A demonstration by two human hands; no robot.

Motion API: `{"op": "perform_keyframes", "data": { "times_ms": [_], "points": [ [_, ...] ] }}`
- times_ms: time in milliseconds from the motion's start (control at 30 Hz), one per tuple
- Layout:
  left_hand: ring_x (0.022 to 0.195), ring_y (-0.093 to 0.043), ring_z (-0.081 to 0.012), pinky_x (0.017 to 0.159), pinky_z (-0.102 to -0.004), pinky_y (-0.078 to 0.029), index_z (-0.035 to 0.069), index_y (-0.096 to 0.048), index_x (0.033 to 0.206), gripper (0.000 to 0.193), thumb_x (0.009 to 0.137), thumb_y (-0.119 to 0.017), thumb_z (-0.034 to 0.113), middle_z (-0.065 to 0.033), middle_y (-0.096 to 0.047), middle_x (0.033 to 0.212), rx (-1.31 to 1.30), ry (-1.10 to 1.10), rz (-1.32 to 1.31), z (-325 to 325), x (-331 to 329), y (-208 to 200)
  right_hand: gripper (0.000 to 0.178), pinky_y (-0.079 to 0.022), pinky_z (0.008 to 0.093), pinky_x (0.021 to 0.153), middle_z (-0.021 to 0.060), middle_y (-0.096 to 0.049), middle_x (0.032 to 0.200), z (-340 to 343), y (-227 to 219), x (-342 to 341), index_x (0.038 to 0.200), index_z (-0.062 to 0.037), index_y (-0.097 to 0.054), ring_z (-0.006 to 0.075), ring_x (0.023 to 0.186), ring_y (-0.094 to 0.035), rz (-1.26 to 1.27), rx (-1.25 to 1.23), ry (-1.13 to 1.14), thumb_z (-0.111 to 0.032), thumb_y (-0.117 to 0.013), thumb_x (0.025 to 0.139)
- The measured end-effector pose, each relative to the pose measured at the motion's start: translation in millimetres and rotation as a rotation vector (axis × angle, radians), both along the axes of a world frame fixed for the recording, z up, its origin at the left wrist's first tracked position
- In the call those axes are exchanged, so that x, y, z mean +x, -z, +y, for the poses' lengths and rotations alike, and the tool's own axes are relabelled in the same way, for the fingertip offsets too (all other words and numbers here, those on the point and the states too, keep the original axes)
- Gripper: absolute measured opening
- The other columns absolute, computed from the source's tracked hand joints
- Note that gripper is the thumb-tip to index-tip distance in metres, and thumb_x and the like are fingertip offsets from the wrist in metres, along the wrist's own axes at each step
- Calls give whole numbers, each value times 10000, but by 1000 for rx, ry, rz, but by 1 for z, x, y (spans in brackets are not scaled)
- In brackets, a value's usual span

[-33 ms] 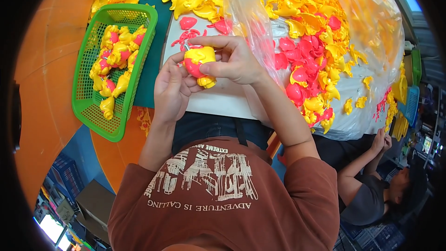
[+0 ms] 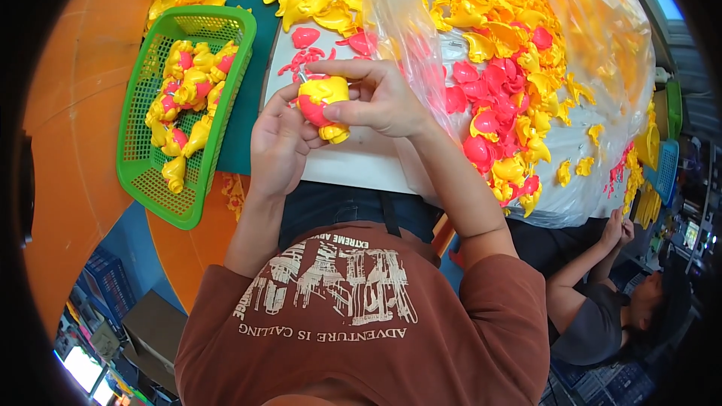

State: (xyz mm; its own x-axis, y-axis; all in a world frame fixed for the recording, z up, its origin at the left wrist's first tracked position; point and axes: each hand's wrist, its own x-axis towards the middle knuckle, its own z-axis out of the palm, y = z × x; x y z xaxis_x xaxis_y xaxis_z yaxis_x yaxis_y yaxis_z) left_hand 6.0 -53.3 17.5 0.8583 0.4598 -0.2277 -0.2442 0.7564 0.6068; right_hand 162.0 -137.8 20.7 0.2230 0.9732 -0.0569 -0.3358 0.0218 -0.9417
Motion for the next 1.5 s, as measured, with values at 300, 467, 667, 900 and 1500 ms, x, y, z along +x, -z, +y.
{"op": "perform_keyframes", "data": {
  "times_ms": [300, 467, 667, 900, 1500],
  "points": [
    [1005, -585, -179, 848, -290, -506, -82, -417, 1214, 427, 878, -615, 93, -152, -572, 1101, 298, 29, 10, 6, -1, 5, 696, -465, 318, 910, 101, -564, 1193, -8, -12, 2, 1283, 18, -483, 170, 1065, -566, -331, -10, -65, -77, -798, 670],
    [1009, -581, -171, 852, -281, -495, -78, -429, 1196, 403, 880, -611, 92, -149, -572, 1100, 333, 31, -4, 6, -1, 2, 681, -484, 316, 880, 118, -582, 1164, -8, -16, 3, 1270, 19, -497, 176, 1042, -581, -274, -1, -97, -52, -800, 664],
    [1020, -576, -178, 864, -282, -487, -91, -424, 1196, 422, 871, -624, 90, -155, -560, 1119, 356, 29, 13, 3, -5, -1, 693, -487, 316, 877, 116, -587, 1163, -9, -21, 1, 1267, 14, -503, 176, 1035, -586, -214, -59, -112, -85, -814, 656],
    [1048, -562, -189, 879, -288, -481, -105, -405, 1225, 460, 861, -628, 67, -162, -538, 1157, 381, -4, -41, 2, -3, 3, 693, -487, 328, 891, 121, -545, 1236, -10, -24, -2, 1282, 3, -491, 192, 1075, -571, -493, 8, -57, -107, -805, 674],
    [1228, -437, -218, 1038, -365, -334, -30, -450, 1229, 408, 886, -602, 130, -186, -480, 1290, 561, -248, -33, -23, 9, 25, 539, -475, 291, 851, 135, -582, 1100, 0, 5, -39, 1238, 36, -490, 164, 1002, -579, -84, -166, 241, -422, -416, 963]
  ]
}}
